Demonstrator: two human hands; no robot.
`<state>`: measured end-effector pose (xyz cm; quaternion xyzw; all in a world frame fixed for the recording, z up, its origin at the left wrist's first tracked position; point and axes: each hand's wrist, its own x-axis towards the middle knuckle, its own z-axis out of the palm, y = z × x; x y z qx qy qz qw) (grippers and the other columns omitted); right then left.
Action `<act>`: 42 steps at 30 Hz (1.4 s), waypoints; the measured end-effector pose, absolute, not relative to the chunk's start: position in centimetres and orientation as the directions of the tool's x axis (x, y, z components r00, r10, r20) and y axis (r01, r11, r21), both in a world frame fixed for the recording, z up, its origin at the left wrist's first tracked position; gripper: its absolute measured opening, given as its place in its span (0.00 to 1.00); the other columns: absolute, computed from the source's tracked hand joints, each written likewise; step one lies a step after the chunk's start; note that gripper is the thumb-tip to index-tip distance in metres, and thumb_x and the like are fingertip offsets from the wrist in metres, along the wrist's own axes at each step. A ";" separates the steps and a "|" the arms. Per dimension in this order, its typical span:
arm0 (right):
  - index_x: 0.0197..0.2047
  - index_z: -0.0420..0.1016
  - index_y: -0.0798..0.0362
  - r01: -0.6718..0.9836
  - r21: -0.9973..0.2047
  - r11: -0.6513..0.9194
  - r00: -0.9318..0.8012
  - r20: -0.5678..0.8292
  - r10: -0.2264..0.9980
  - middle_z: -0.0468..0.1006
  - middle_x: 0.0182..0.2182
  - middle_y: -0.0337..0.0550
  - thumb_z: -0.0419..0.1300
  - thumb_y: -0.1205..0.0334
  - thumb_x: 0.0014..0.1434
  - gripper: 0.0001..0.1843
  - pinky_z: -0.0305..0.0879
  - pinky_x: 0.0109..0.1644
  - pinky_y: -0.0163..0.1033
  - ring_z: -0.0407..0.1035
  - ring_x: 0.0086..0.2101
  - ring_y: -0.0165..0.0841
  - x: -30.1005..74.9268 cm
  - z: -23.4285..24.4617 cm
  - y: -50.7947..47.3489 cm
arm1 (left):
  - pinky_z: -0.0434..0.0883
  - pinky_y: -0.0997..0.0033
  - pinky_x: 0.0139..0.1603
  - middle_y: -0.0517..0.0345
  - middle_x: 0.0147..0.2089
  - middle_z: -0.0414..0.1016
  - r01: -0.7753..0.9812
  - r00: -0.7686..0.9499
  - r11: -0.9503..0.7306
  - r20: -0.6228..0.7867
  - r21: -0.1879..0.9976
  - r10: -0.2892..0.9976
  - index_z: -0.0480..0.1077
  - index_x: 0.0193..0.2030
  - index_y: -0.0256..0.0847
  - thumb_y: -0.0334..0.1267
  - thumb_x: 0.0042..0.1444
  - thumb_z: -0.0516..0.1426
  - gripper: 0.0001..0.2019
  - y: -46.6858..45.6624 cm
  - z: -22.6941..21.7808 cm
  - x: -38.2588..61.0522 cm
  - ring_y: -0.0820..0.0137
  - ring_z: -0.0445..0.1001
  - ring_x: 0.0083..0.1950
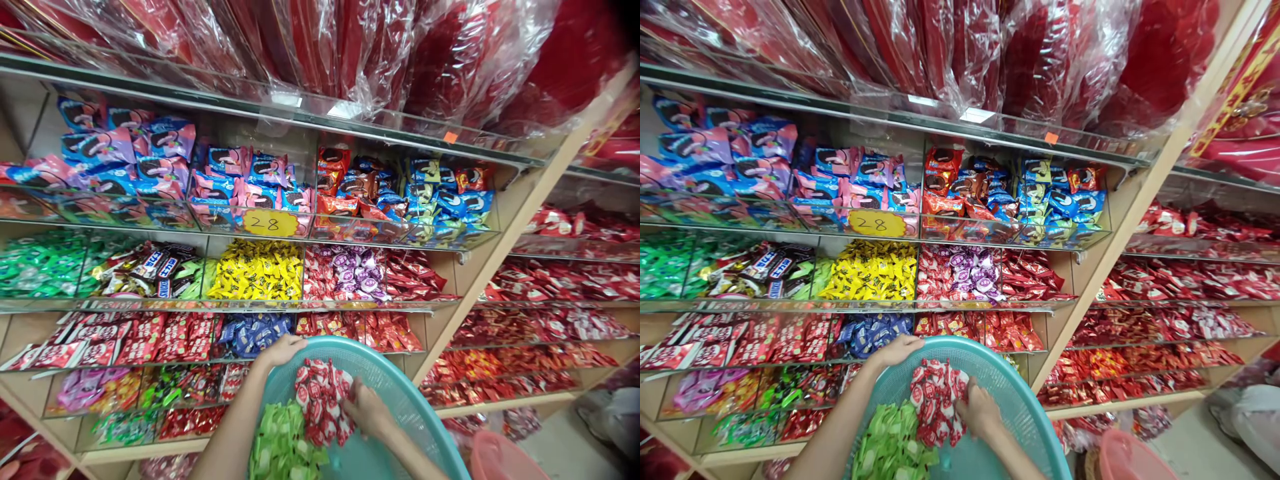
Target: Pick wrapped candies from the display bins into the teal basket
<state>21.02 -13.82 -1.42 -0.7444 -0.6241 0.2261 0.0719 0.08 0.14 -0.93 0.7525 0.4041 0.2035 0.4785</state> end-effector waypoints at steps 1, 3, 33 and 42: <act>0.37 0.63 0.53 0.893 -0.398 -0.211 0.110 -0.262 0.959 0.74 0.29 0.42 0.48 0.54 0.53 0.13 0.56 0.23 0.30 0.69 0.21 0.27 21.0 -1.6 -13.9 | 0.52 0.77 0.28 0.67 0.22 0.53 0.401 0.598 -0.232 -0.061 0.886 0.799 0.62 0.22 0.37 0.57 0.48 0.47 0.23 0.1 -0.9 0.1 0.77 0.51 0.26; 0.37 0.63 0.54 0.892 -0.402 -0.207 0.101 -0.269 0.958 0.74 0.29 0.42 0.47 0.53 0.53 0.14 0.56 0.23 0.30 0.68 0.20 0.27 21.1 -1.8 -13.9 | 0.52 0.77 0.27 0.67 0.21 0.52 0.365 0.616 -0.269 -0.015 0.891 0.787 0.61 0.21 0.37 0.56 0.48 0.47 0.22 0.0 -0.9 0.1 0.77 0.50 0.26; 0.25 0.68 0.53 0.917 -0.350 -0.192 0.129 -0.196 0.972 0.75 0.25 0.46 0.45 0.50 0.54 0.19 0.58 0.31 0.34 0.70 0.29 0.34 21.9 -1.9 -14.0 | 0.53 0.78 0.27 0.67 0.22 0.55 0.351 0.626 -0.249 -0.028 0.902 0.780 0.64 0.24 0.37 0.57 0.49 0.47 0.23 0.2 -1.2 -0.1 0.77 0.52 0.26; 0.28 0.69 0.52 0.938 -0.252 -0.236 0.205 -0.142 0.968 0.74 0.30 0.49 0.45 0.48 0.54 0.19 0.60 0.33 0.38 0.70 0.35 0.39 22.1 -0.9 -13.8 | 0.51 0.77 0.26 0.67 0.20 0.54 0.389 0.596 -0.270 -0.016 0.881 0.803 0.64 0.21 0.36 0.57 0.48 0.47 0.23 0.0 -1.0 0.0 0.78 0.51 0.25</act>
